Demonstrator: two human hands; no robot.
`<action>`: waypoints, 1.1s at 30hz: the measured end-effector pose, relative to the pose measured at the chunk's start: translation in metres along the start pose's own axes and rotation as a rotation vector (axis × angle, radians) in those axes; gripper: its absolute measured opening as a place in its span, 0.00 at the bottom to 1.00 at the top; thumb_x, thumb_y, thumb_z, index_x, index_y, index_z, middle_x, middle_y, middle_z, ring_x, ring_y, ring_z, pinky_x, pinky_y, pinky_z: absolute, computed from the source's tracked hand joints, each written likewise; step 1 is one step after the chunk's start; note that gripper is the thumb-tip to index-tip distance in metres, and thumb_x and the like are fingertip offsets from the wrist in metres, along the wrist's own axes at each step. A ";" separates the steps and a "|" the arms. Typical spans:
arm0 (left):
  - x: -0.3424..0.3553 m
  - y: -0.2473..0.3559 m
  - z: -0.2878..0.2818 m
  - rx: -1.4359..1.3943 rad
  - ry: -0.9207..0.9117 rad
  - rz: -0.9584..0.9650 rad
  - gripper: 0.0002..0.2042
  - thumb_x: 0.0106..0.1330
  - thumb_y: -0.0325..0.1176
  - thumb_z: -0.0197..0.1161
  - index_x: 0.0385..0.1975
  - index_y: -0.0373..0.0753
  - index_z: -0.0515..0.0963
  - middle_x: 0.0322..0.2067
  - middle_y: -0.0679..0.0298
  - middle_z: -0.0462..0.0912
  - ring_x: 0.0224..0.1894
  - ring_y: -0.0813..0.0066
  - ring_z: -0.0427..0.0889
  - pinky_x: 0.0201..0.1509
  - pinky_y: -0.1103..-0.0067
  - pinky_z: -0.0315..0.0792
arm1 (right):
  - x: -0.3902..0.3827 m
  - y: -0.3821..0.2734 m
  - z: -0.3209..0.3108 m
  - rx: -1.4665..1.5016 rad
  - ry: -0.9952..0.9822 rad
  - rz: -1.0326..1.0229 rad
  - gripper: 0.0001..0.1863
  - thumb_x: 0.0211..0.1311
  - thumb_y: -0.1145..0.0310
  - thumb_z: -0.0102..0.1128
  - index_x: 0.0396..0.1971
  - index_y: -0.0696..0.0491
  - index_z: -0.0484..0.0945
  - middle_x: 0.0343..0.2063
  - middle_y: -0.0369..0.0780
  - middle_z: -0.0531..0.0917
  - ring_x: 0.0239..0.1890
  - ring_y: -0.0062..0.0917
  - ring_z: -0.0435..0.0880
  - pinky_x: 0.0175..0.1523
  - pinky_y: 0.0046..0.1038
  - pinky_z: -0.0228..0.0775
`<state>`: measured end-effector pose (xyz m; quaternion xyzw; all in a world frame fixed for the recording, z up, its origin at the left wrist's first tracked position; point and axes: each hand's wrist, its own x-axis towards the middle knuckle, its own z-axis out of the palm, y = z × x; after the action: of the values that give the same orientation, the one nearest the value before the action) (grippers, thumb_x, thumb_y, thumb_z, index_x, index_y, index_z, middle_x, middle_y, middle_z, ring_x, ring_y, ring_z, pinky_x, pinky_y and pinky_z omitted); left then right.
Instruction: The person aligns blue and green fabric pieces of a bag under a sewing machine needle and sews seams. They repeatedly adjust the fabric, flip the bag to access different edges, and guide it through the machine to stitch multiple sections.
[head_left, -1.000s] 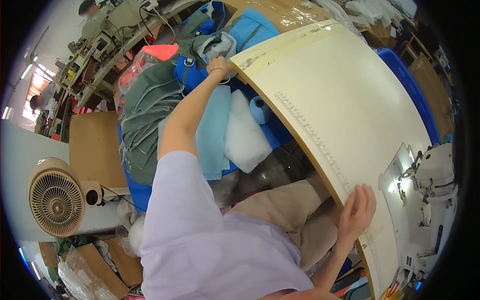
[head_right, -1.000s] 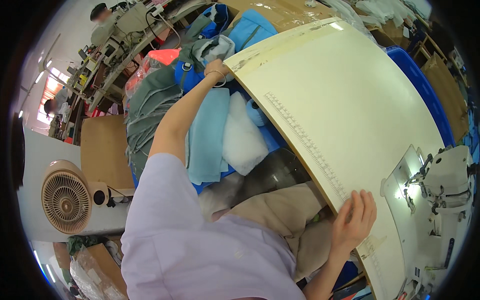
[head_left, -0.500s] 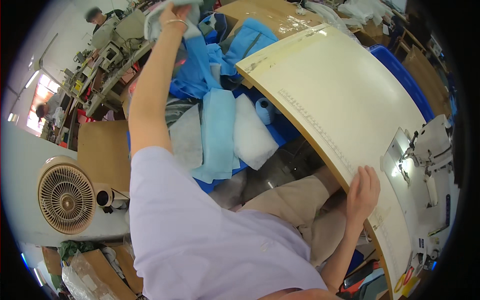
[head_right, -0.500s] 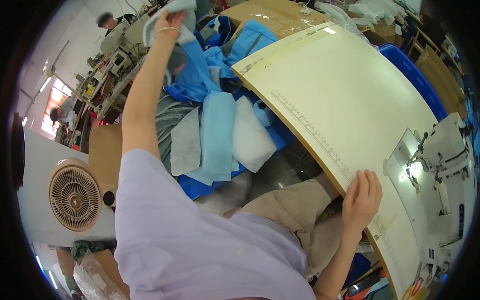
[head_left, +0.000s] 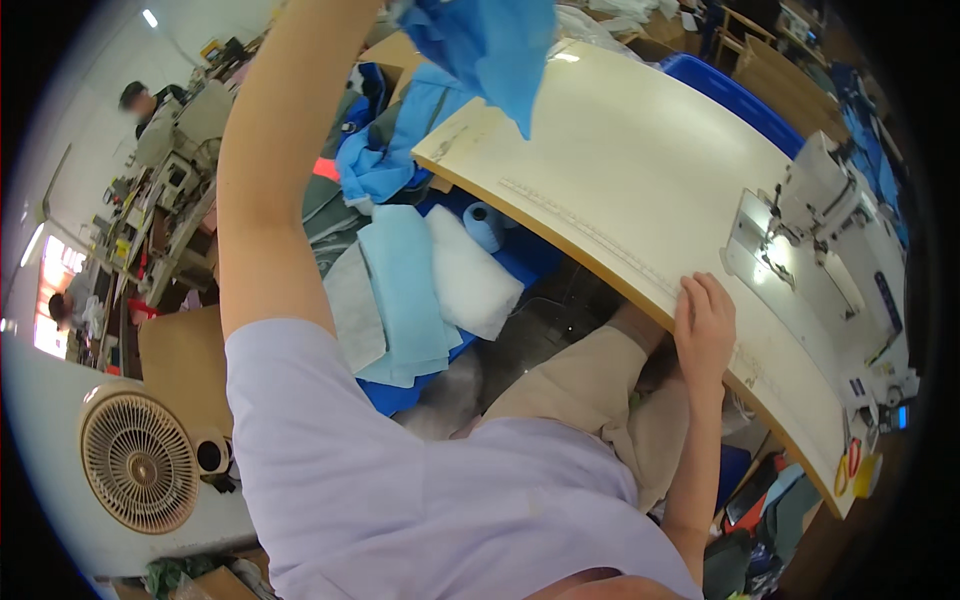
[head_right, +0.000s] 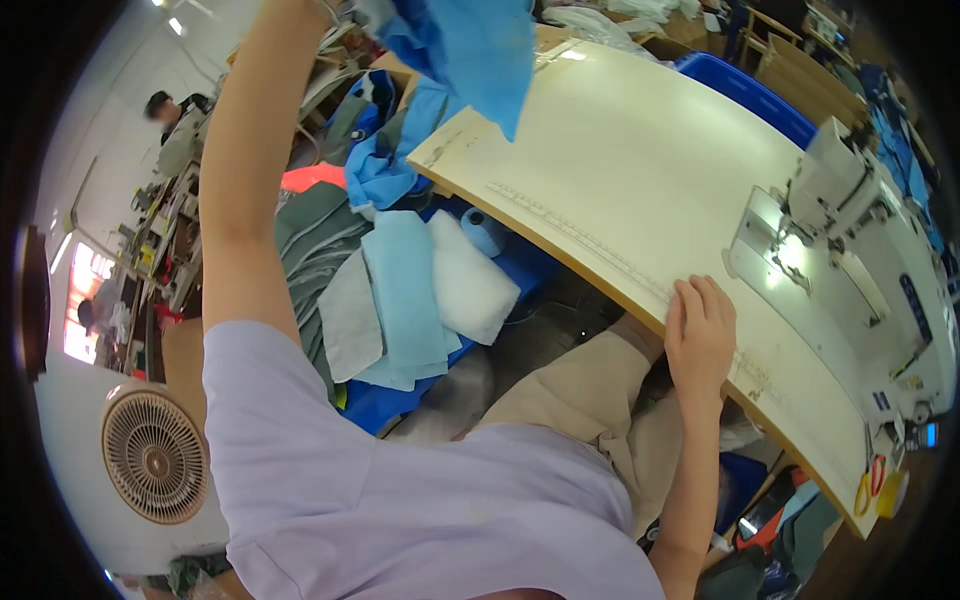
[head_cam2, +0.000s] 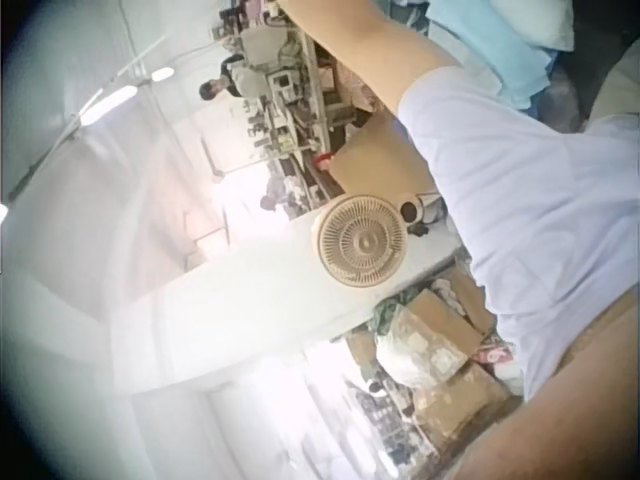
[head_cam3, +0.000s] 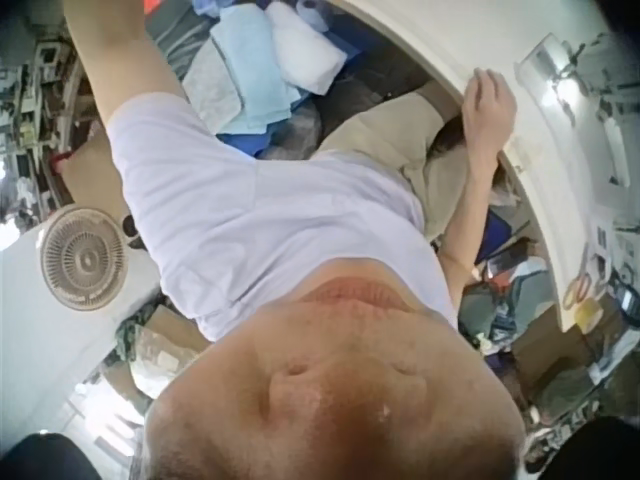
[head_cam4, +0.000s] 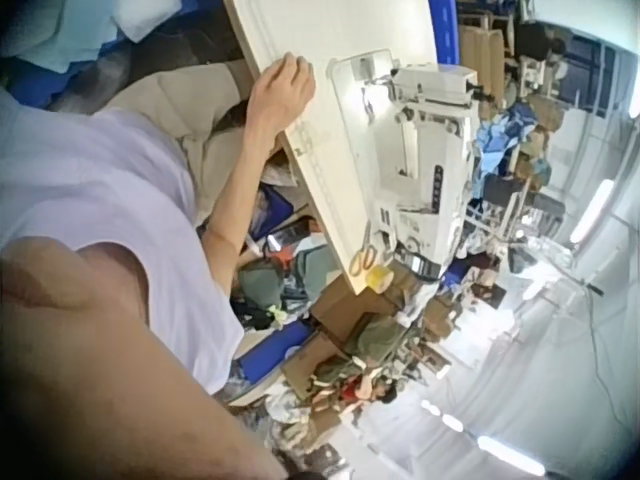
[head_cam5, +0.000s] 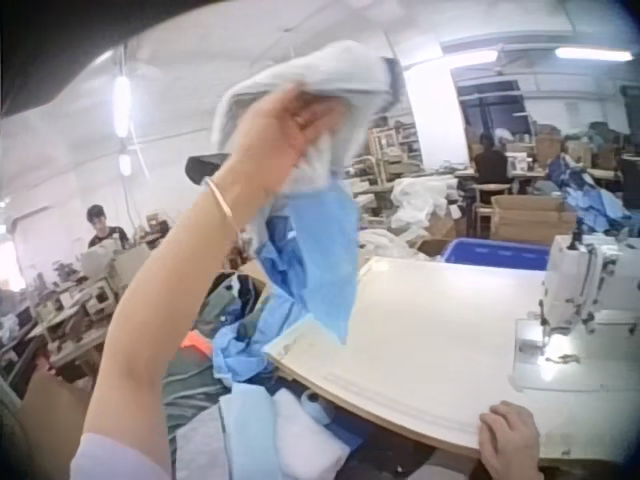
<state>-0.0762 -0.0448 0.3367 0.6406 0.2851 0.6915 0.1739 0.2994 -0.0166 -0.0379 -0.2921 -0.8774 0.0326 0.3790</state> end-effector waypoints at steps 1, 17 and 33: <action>-0.008 -0.014 0.019 0.002 -0.008 -0.128 0.16 0.77 0.34 0.56 0.54 0.26 0.72 0.52 0.48 0.79 0.55 0.59 0.80 0.61 0.67 0.78 | 0.000 -0.002 0.000 0.004 0.003 -0.012 0.10 0.65 0.73 0.63 0.45 0.55 0.83 0.49 0.43 0.84 0.57 0.41 0.80 0.62 0.40 0.72; -0.210 -0.068 0.040 1.225 -0.502 -0.610 0.13 0.68 0.42 0.64 0.37 0.38 0.87 0.28 0.52 0.86 0.30 0.56 0.86 0.36 0.70 0.77 | 0.016 0.001 -0.027 0.448 0.002 0.293 0.23 0.64 0.73 0.61 0.60 0.55 0.75 0.55 0.50 0.81 0.58 0.45 0.80 0.62 0.38 0.72; -0.154 -0.218 0.056 1.375 -0.922 -0.685 0.26 0.68 0.56 0.60 0.43 0.34 0.85 0.42 0.46 0.87 0.47 0.46 0.86 0.55 0.60 0.77 | 0.073 0.033 -0.006 0.187 -0.129 0.093 0.18 0.60 0.71 0.64 0.52 0.51 0.80 0.41 0.44 0.83 0.47 0.42 0.81 0.62 0.41 0.67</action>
<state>-0.0302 0.0411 0.0815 0.6974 0.7137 -0.0479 0.0458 0.2798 0.0495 0.0041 -0.2930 -0.8787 0.1504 0.3457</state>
